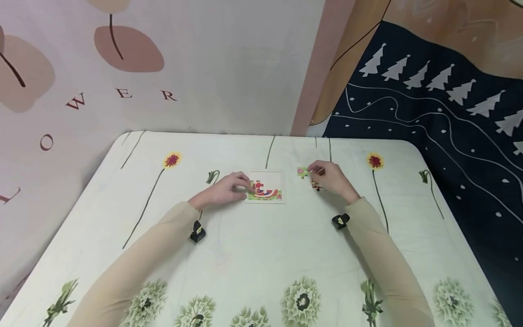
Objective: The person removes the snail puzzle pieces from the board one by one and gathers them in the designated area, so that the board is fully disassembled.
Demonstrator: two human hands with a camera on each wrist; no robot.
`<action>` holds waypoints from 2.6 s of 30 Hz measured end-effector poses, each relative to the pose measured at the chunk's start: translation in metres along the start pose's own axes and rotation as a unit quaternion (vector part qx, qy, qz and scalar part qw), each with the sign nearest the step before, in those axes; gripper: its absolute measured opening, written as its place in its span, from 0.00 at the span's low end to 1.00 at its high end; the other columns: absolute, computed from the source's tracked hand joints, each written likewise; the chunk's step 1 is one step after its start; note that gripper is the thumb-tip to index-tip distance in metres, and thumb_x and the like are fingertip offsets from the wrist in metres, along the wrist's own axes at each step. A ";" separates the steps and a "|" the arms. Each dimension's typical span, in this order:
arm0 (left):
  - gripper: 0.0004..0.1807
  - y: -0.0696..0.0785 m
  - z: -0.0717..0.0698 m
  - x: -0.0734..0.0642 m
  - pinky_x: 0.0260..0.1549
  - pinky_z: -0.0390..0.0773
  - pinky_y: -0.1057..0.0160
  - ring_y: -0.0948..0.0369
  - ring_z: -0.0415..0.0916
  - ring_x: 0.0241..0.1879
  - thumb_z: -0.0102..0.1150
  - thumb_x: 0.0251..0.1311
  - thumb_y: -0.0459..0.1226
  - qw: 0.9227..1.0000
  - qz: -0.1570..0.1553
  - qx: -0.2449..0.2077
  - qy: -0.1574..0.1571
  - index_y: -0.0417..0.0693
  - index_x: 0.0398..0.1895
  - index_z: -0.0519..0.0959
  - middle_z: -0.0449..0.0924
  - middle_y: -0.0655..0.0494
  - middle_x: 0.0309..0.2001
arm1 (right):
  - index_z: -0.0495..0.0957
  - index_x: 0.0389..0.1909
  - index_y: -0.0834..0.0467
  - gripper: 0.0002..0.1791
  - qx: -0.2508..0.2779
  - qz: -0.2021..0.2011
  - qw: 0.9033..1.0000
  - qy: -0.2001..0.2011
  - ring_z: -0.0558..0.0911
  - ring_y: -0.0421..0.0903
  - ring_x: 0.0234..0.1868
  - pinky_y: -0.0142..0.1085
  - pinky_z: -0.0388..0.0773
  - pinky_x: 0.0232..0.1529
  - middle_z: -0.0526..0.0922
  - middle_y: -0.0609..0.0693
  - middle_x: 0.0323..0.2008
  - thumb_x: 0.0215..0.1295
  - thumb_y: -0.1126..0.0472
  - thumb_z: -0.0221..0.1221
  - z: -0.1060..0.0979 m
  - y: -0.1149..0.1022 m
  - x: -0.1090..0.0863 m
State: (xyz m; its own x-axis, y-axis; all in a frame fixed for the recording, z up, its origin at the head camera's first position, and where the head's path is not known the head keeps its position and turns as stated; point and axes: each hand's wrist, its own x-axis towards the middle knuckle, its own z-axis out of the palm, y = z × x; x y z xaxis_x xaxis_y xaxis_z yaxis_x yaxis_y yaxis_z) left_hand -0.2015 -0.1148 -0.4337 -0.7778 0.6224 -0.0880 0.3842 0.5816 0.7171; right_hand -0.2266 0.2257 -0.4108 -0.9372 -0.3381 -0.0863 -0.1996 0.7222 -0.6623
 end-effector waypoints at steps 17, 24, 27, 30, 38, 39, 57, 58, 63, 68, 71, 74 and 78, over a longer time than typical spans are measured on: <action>0.19 -0.010 -0.010 -0.008 0.67 0.62 0.43 0.48 0.62 0.65 0.62 0.61 0.30 0.996 -0.026 -0.066 -0.063 0.45 0.57 0.82 0.71 0.44 0.61 | 0.81 0.50 0.63 0.13 0.047 -0.028 0.998 -0.038 0.81 0.56 0.48 0.44 0.75 0.50 0.83 0.61 0.46 0.69 0.66 0.55 0.042 -0.044 0.020; 0.19 -0.011 -0.009 -0.005 0.68 0.59 0.44 0.49 0.62 0.65 0.63 0.61 0.32 0.995 -0.028 -0.077 -0.058 0.46 0.57 0.82 0.72 0.45 0.60 | 0.81 0.51 0.63 0.13 0.067 -0.030 0.996 -0.057 0.81 0.54 0.49 0.42 0.74 0.50 0.84 0.59 0.46 0.69 0.65 0.56 0.054 -0.057 0.025; 0.19 -0.011 -0.008 -0.005 0.68 0.58 0.44 0.50 0.63 0.64 0.63 0.61 0.32 0.995 -0.032 -0.085 -0.052 0.47 0.56 0.83 0.72 0.46 0.60 | 0.81 0.51 0.62 0.13 0.073 -0.034 0.994 -0.067 0.81 0.54 0.49 0.43 0.74 0.51 0.84 0.59 0.46 0.69 0.65 0.57 0.059 -0.062 0.028; 0.18 -0.011 -0.007 -0.006 0.68 0.58 0.44 0.50 0.62 0.64 0.64 0.62 0.34 0.994 -0.040 -0.091 -0.048 0.48 0.56 0.83 0.72 0.47 0.59 | 0.81 0.52 0.62 0.13 0.073 -0.041 0.994 -0.076 0.81 0.53 0.48 0.44 0.74 0.53 0.84 0.58 0.46 0.69 0.64 0.57 0.063 -0.066 0.030; 0.17 -0.010 -0.003 -0.005 0.68 0.56 0.43 0.49 0.60 0.65 0.64 0.62 0.34 0.993 -0.061 -0.097 -0.039 0.50 0.54 0.84 0.72 0.48 0.58 | 0.81 0.52 0.63 0.14 0.081 -0.047 0.991 -0.096 0.81 0.52 0.46 0.42 0.77 0.49 0.84 0.59 0.46 0.69 0.64 0.57 0.073 -0.072 0.033; 0.17 -0.009 -0.003 -0.005 0.69 0.56 0.43 0.49 0.60 0.65 0.64 0.61 0.34 0.992 -0.064 -0.099 -0.038 0.50 0.54 0.84 0.72 0.48 0.58 | 0.81 0.52 0.63 0.14 0.080 -0.041 0.991 -0.099 0.81 0.52 0.46 0.41 0.76 0.49 0.83 0.59 0.46 0.69 0.63 0.57 0.075 -0.072 0.034; 0.16 -0.008 -0.002 -0.005 0.68 0.56 0.43 0.50 0.60 0.65 0.64 0.61 0.34 0.991 -0.083 -0.096 -0.032 0.51 0.53 0.85 0.71 0.50 0.58 | 0.81 0.53 0.60 0.15 0.045 0.000 0.993 -0.112 0.80 0.51 0.46 0.40 0.75 0.47 0.83 0.57 0.47 0.68 0.62 0.59 0.082 -0.082 0.039; 0.16 -0.008 -0.002 -0.005 0.68 0.57 0.43 0.50 0.60 0.65 0.64 0.61 0.34 0.991 -0.083 -0.095 -0.032 0.51 0.53 0.85 0.72 0.50 0.58 | 0.81 0.53 0.60 0.15 0.046 -0.003 0.993 -0.112 0.80 0.51 0.46 0.40 0.75 0.48 0.83 0.57 0.47 0.67 0.62 0.59 0.082 -0.082 0.039; 0.16 -0.009 -0.003 -0.004 0.67 0.59 0.44 0.50 0.63 0.63 0.64 0.61 0.33 0.993 -0.069 -0.089 -0.028 0.48 0.53 0.85 0.72 0.47 0.57 | 0.78 0.50 0.59 0.12 0.063 -0.003 0.992 -0.109 0.79 0.51 0.47 0.40 0.75 0.49 0.82 0.58 0.47 0.67 0.64 0.59 0.082 -0.081 0.040; 0.16 -0.010 -0.003 -0.003 0.68 0.59 0.43 0.50 0.63 0.63 0.64 0.61 0.32 0.994 -0.061 -0.091 -0.029 0.46 0.53 0.85 0.73 0.46 0.56 | 0.78 0.49 0.58 0.11 0.076 0.001 0.992 -0.101 0.80 0.52 0.48 0.40 0.76 0.49 0.83 0.58 0.47 0.68 0.64 0.59 0.084 -0.080 0.039; 0.15 -0.009 -0.003 -0.004 0.67 0.59 0.43 0.49 0.62 0.63 0.64 0.61 0.32 0.993 -0.061 -0.092 -0.029 0.46 0.52 0.85 0.72 0.46 0.56 | 0.79 0.49 0.58 0.10 0.085 -0.003 0.992 -0.094 0.80 0.51 0.46 0.38 0.76 0.46 0.83 0.59 0.47 0.68 0.64 0.59 0.086 -0.079 0.039; 0.15 -0.008 -0.003 -0.004 0.67 0.59 0.42 0.49 0.62 0.63 0.64 0.61 0.32 0.993 -0.061 -0.094 -0.029 0.45 0.51 0.85 0.72 0.46 0.56 | 0.79 0.47 0.59 0.10 0.103 -0.011 0.991 -0.087 0.80 0.50 0.43 0.35 0.75 0.41 0.84 0.59 0.45 0.67 0.65 0.58 0.086 -0.078 0.038; 0.15 -0.007 -0.003 -0.005 0.67 0.60 0.42 0.49 0.63 0.63 0.64 0.61 0.32 0.994 -0.053 -0.092 -0.030 0.45 0.51 0.85 0.73 0.45 0.56 | 0.80 0.44 0.60 0.08 0.127 -0.019 0.989 -0.079 0.80 0.47 0.40 0.32 0.74 0.38 0.84 0.59 0.43 0.67 0.66 0.58 0.087 -0.077 0.036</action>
State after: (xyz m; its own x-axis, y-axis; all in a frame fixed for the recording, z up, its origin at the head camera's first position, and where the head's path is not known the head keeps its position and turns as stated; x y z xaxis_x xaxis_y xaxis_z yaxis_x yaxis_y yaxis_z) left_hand -0.2019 -0.1229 -0.4363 -0.7759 0.5956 -0.2077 0.1991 0.5437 0.8153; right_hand -0.2202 0.1050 -0.4278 -0.8697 -0.4668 -0.1603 -0.1366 0.5398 -0.8306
